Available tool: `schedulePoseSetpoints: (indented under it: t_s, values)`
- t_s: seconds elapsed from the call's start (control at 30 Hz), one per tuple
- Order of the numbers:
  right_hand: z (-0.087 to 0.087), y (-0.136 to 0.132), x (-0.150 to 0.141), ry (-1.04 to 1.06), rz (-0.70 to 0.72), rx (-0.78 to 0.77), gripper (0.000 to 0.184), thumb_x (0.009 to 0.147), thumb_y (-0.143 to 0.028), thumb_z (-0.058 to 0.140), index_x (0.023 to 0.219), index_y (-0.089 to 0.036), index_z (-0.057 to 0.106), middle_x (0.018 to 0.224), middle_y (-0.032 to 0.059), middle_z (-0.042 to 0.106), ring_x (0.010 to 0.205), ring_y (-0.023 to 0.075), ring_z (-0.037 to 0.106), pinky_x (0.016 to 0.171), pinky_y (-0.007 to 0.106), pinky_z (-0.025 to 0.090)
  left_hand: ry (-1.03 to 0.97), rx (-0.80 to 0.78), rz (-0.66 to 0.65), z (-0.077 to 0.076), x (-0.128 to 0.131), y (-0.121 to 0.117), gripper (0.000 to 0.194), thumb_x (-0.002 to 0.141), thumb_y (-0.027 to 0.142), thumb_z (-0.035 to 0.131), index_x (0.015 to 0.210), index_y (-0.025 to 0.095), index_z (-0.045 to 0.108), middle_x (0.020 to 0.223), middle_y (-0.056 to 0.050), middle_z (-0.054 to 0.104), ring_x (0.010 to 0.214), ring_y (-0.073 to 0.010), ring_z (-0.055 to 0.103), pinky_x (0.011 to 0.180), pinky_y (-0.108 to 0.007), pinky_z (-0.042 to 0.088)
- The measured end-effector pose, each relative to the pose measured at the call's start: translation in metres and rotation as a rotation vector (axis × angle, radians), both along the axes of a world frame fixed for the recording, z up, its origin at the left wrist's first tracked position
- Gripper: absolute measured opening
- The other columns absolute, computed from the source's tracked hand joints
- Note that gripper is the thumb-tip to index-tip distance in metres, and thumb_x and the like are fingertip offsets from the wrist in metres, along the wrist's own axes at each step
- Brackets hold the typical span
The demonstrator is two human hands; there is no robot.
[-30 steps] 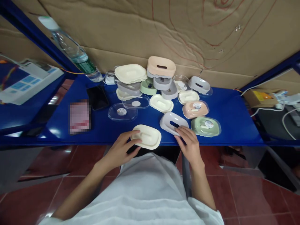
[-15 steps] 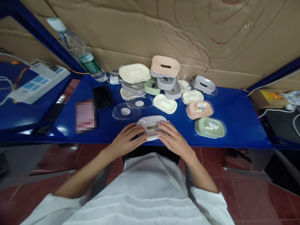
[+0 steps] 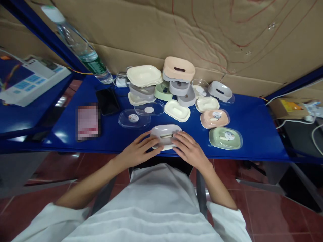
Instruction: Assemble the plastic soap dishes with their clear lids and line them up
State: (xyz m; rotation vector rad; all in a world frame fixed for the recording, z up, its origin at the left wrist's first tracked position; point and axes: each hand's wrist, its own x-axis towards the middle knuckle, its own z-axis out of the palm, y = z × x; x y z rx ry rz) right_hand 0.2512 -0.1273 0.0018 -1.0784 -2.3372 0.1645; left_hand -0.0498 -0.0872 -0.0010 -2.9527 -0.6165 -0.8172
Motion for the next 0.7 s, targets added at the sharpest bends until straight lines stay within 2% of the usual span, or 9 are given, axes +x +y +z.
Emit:
schedulePoseSetpoints:
  t_s: [0.1, 0.27, 0.43, 0.5, 0.6, 0.7]
  values:
    - [0.0004, -0.0022, -0.0006, -0.029, 0.008, -0.002, 0.04, 0.107, -0.024, 0.065, 0.146, -0.026, 0.067, 0.146, 0.0085, 0.071, 0.144, 0.028, 0.062, 0.127, 0.056, 0.051, -0.034, -0.035, -0.018, 0.0001, -0.0015, -0.0021, 0.038, 0.101, 0.01, 0.065, 0.134, 0.029, 0.068, 0.124, -0.007, 0.077, 0.127, -0.0229, 0.072, 0.123, -0.055, 0.051]
    - [0.0009, -0.0029, -0.0013, -0.049, 0.029, 0.024, 0.044, 0.106, -0.021, 0.065, 0.15, -0.028, 0.066, 0.137, 0.0069, 0.077, 0.137, 0.0269, 0.068, 0.128, 0.057, 0.05, -0.035, 0.026, -0.025, -0.0003, -0.0013, -0.0048, 0.031, 0.101, 0.014, 0.067, 0.129, 0.027, 0.07, 0.118, -0.007, 0.079, 0.121, -0.0236, 0.075, 0.119, -0.054, 0.055]
    - [-0.0009, -0.0051, -0.0021, -0.053, 0.021, -0.011, 0.044, 0.106, -0.021, 0.066, 0.149, -0.031, 0.067, 0.137, 0.0058, 0.077, 0.135, 0.0268, 0.069, 0.129, 0.057, 0.048, -0.07, -0.074, -0.029, -0.0025, -0.0031, -0.0067, 0.038, 0.1, 0.012, 0.069, 0.133, 0.03, 0.07, 0.12, -0.005, 0.08, 0.123, -0.0218, 0.075, 0.121, -0.052, 0.053]
    - [-0.0022, -0.0067, -0.0022, -0.069, 0.02, -0.011, 0.043, 0.106, -0.02, 0.065, 0.148, -0.03, 0.068, 0.138, 0.0057, 0.077, 0.136, 0.0266, 0.069, 0.129, 0.058, 0.048, -0.067, -0.064, -0.027, -0.0026, -0.0042, -0.0076, 0.037, 0.1, 0.012, 0.069, 0.133, 0.029, 0.07, 0.121, -0.005, 0.08, 0.124, -0.0221, 0.074, 0.122, -0.052, 0.053]
    - [-0.0049, -0.0089, -0.0024, -0.095, 0.024, 0.033, 0.044, 0.106, -0.018, 0.064, 0.148, -0.029, 0.067, 0.138, 0.0059, 0.076, 0.136, 0.0259, 0.069, 0.129, 0.057, 0.048, -0.056, 0.004, -0.02, -0.0013, -0.0046, -0.0086, 0.033, 0.101, 0.011, 0.068, 0.13, 0.026, 0.071, 0.118, -0.007, 0.08, 0.122, -0.0235, 0.075, 0.12, -0.053, 0.055]
    - [-0.0081, -0.0098, -0.0035, -0.096, 0.024, 0.076, 0.045, 0.106, -0.017, 0.065, 0.149, -0.027, 0.066, 0.138, 0.0072, 0.077, 0.134, 0.0258, 0.07, 0.128, 0.056, 0.049, -0.063, -0.031, -0.017, -0.0007, -0.0031, -0.0093, 0.034, 0.101, 0.01, 0.066, 0.13, 0.026, 0.071, 0.119, -0.007, 0.08, 0.124, -0.0234, 0.074, 0.122, -0.054, 0.053]
